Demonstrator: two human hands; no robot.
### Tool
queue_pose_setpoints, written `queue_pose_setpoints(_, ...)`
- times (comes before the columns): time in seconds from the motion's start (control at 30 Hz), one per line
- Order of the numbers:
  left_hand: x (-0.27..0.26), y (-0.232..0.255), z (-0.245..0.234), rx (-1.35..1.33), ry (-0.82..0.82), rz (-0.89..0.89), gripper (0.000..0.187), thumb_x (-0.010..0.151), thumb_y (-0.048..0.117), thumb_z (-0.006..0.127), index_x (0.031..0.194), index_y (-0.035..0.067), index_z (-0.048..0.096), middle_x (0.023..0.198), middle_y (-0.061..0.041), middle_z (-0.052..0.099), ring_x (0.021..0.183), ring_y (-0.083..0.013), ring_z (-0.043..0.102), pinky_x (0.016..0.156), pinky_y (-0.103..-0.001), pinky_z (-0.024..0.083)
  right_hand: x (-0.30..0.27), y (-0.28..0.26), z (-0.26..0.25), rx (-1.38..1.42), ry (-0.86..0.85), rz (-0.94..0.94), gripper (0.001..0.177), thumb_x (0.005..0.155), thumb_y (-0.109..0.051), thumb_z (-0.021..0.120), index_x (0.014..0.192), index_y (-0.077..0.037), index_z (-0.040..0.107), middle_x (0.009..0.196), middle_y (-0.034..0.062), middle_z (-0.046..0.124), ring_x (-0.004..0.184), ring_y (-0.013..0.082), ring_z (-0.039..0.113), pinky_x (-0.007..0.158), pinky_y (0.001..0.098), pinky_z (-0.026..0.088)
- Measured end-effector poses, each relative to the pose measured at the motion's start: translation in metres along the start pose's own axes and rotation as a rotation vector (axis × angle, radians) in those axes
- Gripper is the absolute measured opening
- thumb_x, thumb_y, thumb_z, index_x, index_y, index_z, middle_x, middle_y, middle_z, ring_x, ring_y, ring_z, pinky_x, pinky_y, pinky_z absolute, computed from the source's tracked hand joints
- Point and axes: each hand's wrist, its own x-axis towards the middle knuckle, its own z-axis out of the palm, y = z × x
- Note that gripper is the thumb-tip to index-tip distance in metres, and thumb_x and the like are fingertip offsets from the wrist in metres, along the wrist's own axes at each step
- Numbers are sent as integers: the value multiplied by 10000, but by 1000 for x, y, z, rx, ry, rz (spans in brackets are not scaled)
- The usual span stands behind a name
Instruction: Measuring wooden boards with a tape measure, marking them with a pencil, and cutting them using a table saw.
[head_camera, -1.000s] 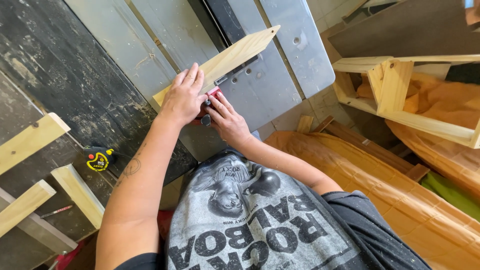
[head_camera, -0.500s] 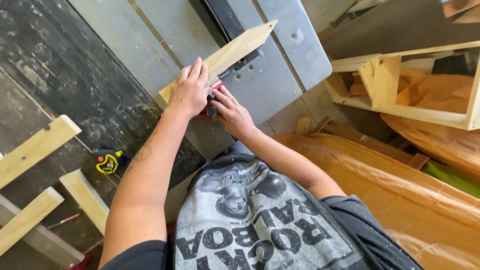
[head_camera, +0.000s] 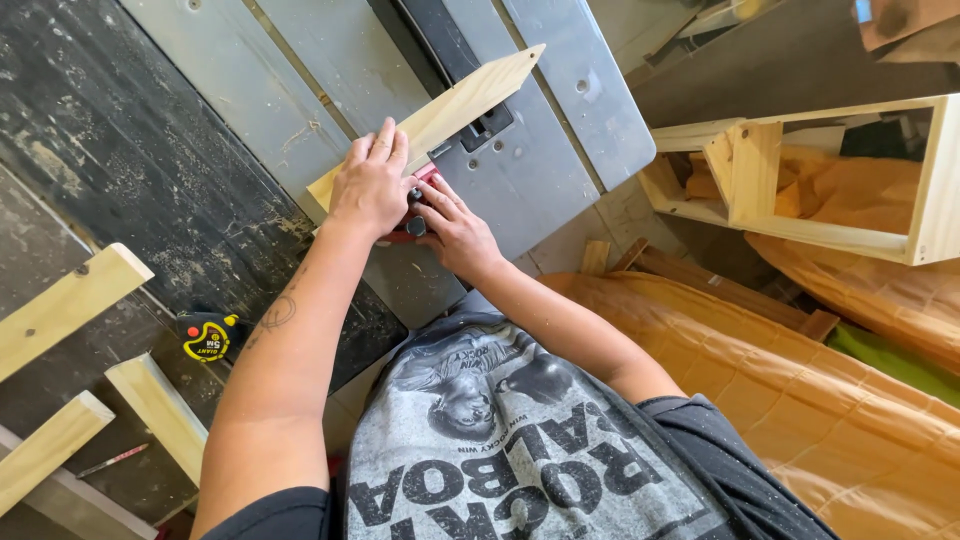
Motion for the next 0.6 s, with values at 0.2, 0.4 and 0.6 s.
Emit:
queue_pose_setpoints(0.2,1,-3,-5,8,-2,12,652,1065,391,605,1618,74,469,1734,-107,336,1513,-351,396,1214,-537,414,3,1,4,0,-6,10,574,914,-433,784,1411,-184,641,1603,68,516,1545,325,419,1212,395,446)
queue_pose_setpoints(0.4,2,-4,-10,7,-4,8,651,1064,394,601,1617,73,477,1731,-106,345,1505,-360,402,1199,-543,426,7,-1,3,-26,-16,9,580,897,-424,809,1403,-194,644,1603,60,516,1552,312,409,1222,385,438)
queue_pose_setpoints(0.6,6,-6,-10,16,7,8,645,1065,398,606,1613,78,490,1722,-108,362,1491,-360,421,1177,-540,446,11,0,3,-39,-22,13,578,906,-422,806,1414,-202,641,1620,52,503,1560,303,402,1225,378,429)
